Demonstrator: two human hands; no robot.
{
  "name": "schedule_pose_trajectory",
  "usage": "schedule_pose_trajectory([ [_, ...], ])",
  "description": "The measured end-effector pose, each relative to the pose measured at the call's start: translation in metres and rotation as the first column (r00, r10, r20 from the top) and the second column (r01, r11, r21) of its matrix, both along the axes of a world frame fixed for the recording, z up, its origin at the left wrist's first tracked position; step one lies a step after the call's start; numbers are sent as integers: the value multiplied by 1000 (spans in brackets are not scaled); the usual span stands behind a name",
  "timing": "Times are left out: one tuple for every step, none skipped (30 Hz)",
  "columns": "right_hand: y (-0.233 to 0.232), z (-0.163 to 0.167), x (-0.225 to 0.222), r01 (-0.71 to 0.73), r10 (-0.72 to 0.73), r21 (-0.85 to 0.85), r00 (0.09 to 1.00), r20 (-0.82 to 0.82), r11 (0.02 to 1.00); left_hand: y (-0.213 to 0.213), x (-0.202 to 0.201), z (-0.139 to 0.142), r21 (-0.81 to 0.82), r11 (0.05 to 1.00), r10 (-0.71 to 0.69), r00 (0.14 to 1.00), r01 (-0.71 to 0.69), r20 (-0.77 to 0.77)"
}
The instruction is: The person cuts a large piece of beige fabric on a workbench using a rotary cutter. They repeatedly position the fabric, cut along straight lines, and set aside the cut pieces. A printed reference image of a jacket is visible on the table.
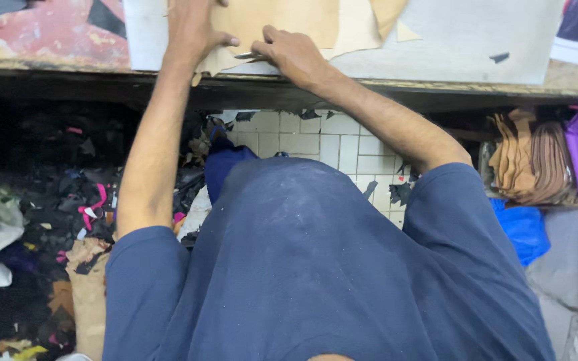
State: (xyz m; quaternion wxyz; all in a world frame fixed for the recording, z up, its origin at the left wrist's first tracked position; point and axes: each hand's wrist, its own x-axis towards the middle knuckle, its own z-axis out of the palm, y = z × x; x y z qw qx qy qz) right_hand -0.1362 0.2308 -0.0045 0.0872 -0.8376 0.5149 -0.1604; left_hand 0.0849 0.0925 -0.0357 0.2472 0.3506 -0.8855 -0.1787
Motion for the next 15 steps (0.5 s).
schedule_pose_trajectory([
  [1, -1, -3, 7, -7, 4, 1000, 7, 1000, 2, -1, 1, -10, 1000, -11, 1000, 11, -6],
  [2, -1, -9, 8, -8, -3, 1000, -3, 1000, 4, 0, 3, -23, 1000, -18, 1000, 18, -13],
  [4, -1, -16, 4, -4, -10, 1000, -12, 1000, 5, 1, 3, -34, 999, -21, 1000, 20, -20],
  [6, -2, -23, -3, 3, -16, 1000, -21, 1000, 5, 0, 3, -59, 998, -18, 1000, 17, -18],
  [9, -3, -32, 5, -5, 10, 1000, -17, 1000, 6, -1, 2, -81, 997, -13, 1000, 11, -16],
  [14, -3, -47, 11, -11, 38, 1000, -12, 999, 5, 0, 0, -100, 995, -5, 1000, 3, -13],
  [20, -2, -62, 14, -14, 66, 1000, -7, 998, 5, 0, -3, -93, 996, -11, 1000, 9, -23],
  [25, -3, -79, 30, -29, 83, 999, -18, 996, 2, 0, -6, -86, 996, -15, 999, 12, -32],
  [31, -2, -96, 46, -43, 100, 999, -31, 994, 0, 1, -8, -79, 997, -19, 999, 15, -43],
  [40, -2, -110, 56, -52, 70, 997, -57, 996, -1, 2, -10, -66, 998, -19, 999, 16, -40],
  [48, -1, -125, 66, -63, 36, 995, -82, 997, -2, 3, -11, -59, 998, -20, 999, 18, -35],
  [56, 1, -139, 86, -81, 47, 991, -107, 995, -3, 3, -10, -53, 998, -24, 999, 22, -33],
  [64, 4, -150, 108, -100, 58, 986, -132, 992, -4, 4, -9, -50, 999, -20, 999, 18, -37],
  [70, 8, -160, 94, -90, 17, 984, -151, 995, -4, 4, -8, -46, 999, -18, 999, 16, -39],
  [76, 12, -166, 80, -84, -26, 982, -169, 996, -3, 4, -5, -44, 999, -18, 999, 16, -42],
])
